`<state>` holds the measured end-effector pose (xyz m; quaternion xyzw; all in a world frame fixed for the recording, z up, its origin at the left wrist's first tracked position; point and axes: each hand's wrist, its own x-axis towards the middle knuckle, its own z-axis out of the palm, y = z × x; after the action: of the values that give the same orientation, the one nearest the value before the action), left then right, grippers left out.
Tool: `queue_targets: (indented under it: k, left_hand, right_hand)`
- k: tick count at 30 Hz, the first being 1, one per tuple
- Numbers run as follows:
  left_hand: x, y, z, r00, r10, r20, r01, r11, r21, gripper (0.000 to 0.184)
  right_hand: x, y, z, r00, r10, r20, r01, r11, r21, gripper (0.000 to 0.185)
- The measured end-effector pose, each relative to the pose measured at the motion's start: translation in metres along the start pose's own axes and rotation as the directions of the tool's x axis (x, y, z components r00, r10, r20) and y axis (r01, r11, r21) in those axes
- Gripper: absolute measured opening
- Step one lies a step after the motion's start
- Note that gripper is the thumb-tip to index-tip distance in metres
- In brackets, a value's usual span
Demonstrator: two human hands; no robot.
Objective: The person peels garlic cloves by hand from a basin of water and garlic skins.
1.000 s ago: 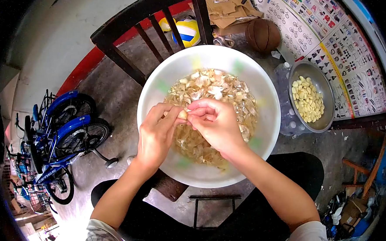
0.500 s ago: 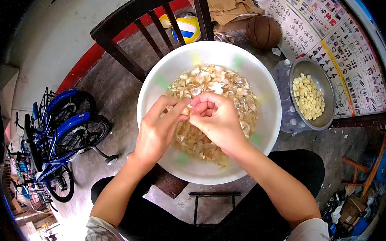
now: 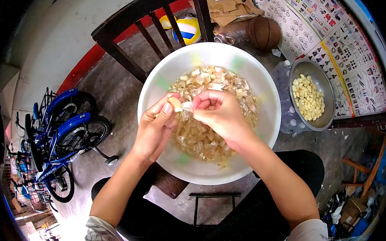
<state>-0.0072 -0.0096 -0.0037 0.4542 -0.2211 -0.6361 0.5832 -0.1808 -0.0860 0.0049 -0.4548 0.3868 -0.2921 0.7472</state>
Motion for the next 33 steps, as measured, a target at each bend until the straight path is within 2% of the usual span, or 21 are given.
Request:
queue_targets:
  k: [2, 3, 4, 6, 8, 11, 15, 18, 20, 22, 24, 26, 27, 29, 31, 33]
  left_hand:
    - [0.000, 0.001, 0.001, 1.000, 0.018, 0.000, -0.018, 0.998, 0.064, 0.028]
    - [0.000, 0.001, 0.002, 0.999, 0.033, 0.003, -0.033, 0.991, 0.127, 0.028]
    - [0.001, -0.001, 0.002, 0.999, 0.033, 0.005, -0.033, 0.991, 0.128, 0.028]
    - [0.003, -0.006, -0.001, 0.989, 0.148, 0.000, -0.142, 0.948, 0.283, 0.029]
    - [0.003, -0.006, -0.002, 0.990, 0.144, -0.005, -0.137, 0.951, 0.278, 0.031]
    - [0.003, -0.009, -0.002, 0.990, 0.137, -0.015, -0.127, 0.950, 0.286, 0.032]
    - [0.002, -0.010, -0.002, 0.989, 0.149, 0.007, -0.142, 0.927, 0.346, 0.031]
    - [0.002, -0.009, -0.003, 0.983, 0.178, 0.046, -0.181, 0.885, 0.429, 0.027]
    - [0.002, -0.007, -0.003, 0.984, 0.168, 0.062, -0.177, 0.863, 0.474, 0.028]
    - [0.003, -0.003, -0.002, 0.984, 0.157, 0.079, -0.175, 0.837, 0.518, 0.029]
    - [0.003, 0.000, 0.000, 0.949, 0.267, 0.169, -0.313, 0.728, 0.611, 0.031]
    - [0.004, 0.002, -0.001, 0.952, 0.237, 0.194, -0.306, 0.690, 0.656, 0.031]
    - [0.005, 0.002, -0.001, 0.953, 0.208, 0.218, -0.301, 0.649, 0.698, 0.031]
    - [0.005, 0.001, 0.000, 0.942, 0.231, 0.243, -0.335, 0.649, 0.683, 0.030]
    - [0.007, 0.002, 0.000, 0.929, 0.258, 0.265, -0.370, 0.645, 0.669, 0.029]
    - [0.007, 0.008, -0.002, 0.953, 0.167, 0.254, -0.297, 0.687, 0.663, 0.029]
  right_hand:
    - [0.002, 0.003, -0.002, 1.000, -0.025, 0.004, 0.026, 0.985, -0.170, 0.013]
    - [0.003, 0.006, -0.003, 1.000, -0.026, 0.003, 0.026, 0.985, -0.170, 0.013]
    - [0.004, 0.009, -0.002, 0.957, -0.289, 0.014, 0.267, 0.864, -0.427, 0.013]
    - [0.002, 0.008, 0.004, 0.848, -0.521, 0.095, 0.453, 0.620, -0.641, 0.014]
    - [-0.003, -0.001, 0.016, 0.889, -0.457, 0.010, 0.431, 0.831, -0.351, 0.014]
    - [-0.002, 0.006, 0.017, 0.865, -0.501, 0.043, 0.490, 0.821, -0.294, 0.014]
    - [-0.001, 0.011, 0.011, 0.875, -0.483, 0.026, 0.469, 0.835, -0.288, 0.015]
    - [0.000, 0.012, 0.013, 0.840, -0.543, 0.013, 0.521, 0.798, -0.304, 0.012]
    - [-0.001, 0.009, 0.012, 0.818, -0.573, 0.049, 0.531, 0.719, -0.449, 0.010]
    - [-0.002, 0.006, 0.014, 0.804, -0.589, 0.080, 0.549, 0.684, -0.480, 0.009]
    - [-0.003, 0.004, 0.014, 0.789, -0.604, 0.110, 0.567, 0.648, -0.509, 0.009]
    - [-0.005, 0.003, 0.013, 0.803, -0.561, 0.202, 0.538, 0.537, -0.649, 0.009]
    - [-0.004, 0.004, 0.012, 0.804, -0.560, 0.198, 0.535, 0.539, -0.651, 0.009]
    - [-0.001, 0.010, 0.011, 0.761, -0.606, 0.232, 0.570, 0.454, -0.684, 0.010]
    - [-0.001, 0.012, 0.010, 0.765, -0.603, 0.228, 0.552, 0.430, -0.714, 0.010]
    - [-0.002, 0.013, 0.011, 0.769, -0.597, 0.228, 0.534, 0.406, -0.742, 0.011]
